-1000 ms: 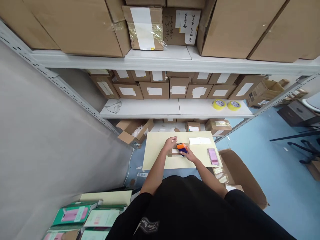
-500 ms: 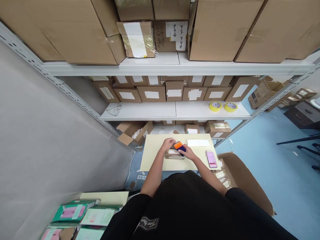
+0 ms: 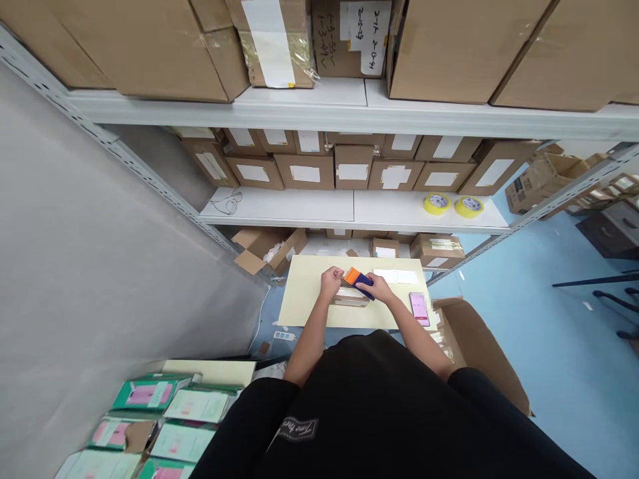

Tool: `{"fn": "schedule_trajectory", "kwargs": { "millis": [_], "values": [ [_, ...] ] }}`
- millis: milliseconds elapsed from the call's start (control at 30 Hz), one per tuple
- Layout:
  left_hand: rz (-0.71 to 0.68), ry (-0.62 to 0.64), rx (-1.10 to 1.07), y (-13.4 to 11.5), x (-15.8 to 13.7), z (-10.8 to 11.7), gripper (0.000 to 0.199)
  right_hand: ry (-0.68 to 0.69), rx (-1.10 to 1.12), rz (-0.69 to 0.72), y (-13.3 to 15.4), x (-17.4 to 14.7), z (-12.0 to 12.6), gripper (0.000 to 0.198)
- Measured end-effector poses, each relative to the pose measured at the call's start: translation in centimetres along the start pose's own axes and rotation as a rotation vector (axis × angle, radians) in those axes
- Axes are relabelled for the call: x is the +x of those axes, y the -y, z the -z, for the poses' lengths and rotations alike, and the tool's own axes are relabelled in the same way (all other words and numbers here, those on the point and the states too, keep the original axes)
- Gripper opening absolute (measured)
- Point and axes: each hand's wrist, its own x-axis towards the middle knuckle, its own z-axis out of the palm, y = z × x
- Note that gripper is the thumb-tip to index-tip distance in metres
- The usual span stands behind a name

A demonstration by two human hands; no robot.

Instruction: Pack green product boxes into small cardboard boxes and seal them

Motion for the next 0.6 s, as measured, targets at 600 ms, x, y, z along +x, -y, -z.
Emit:
{"fn": "schedule_trajectory", "kwargs": {
  "millis": [600],
  "values": [
    [0.043, -0.171, 0.047, 3.3, 2.3, 7.2, 0.016, 0.093, -0.183, 0.001, 0.1, 1.9, 3.2, 0.054]
  ]
}}
